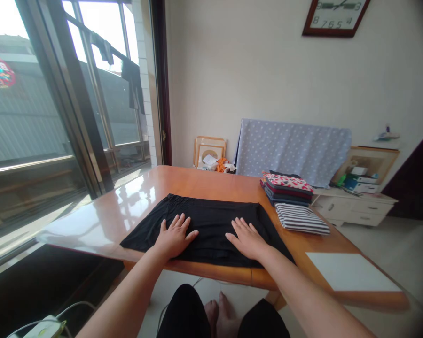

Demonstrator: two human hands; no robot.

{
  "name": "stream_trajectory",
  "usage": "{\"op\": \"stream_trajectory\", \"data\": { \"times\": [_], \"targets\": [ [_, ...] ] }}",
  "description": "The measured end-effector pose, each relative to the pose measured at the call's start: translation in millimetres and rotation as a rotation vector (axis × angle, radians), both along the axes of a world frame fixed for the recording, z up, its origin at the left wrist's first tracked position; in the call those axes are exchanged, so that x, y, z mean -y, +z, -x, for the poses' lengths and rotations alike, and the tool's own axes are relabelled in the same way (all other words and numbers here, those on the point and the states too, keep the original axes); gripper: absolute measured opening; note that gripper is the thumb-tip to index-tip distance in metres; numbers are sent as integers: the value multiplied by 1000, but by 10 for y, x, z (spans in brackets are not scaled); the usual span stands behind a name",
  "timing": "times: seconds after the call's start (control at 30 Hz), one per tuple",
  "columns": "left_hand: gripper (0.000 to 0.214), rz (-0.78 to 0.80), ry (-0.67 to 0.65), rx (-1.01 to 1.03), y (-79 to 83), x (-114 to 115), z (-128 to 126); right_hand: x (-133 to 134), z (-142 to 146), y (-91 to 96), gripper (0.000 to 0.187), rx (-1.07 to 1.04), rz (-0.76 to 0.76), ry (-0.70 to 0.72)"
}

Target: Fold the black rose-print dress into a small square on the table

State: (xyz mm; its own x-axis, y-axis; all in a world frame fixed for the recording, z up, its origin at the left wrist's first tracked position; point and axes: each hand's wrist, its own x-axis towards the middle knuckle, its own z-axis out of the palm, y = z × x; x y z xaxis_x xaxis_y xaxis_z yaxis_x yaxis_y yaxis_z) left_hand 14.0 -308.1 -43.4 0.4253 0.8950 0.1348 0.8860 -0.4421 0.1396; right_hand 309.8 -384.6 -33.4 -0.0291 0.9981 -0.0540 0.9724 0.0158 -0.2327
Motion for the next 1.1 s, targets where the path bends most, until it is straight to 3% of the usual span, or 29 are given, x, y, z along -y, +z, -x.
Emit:
{"op": "stream_trajectory", "data": {
  "times": [0.2,0.37,0.67,1.1],
  "targets": [
    [91,-1,-11,-28,-19,100,300,379,-308,-106,85,53,-1,-97],
    [90,11,-2,-43,36,149,316,543,-427,-123,80,40,-8,-190],
    [82,27,-10,-115,71,138,313,570,-444,-140,82,34,-32,-202],
    [74,11,-29,-47,290,268,291,612,-420,-74,83,-5,-33,-249]
  ]
}}
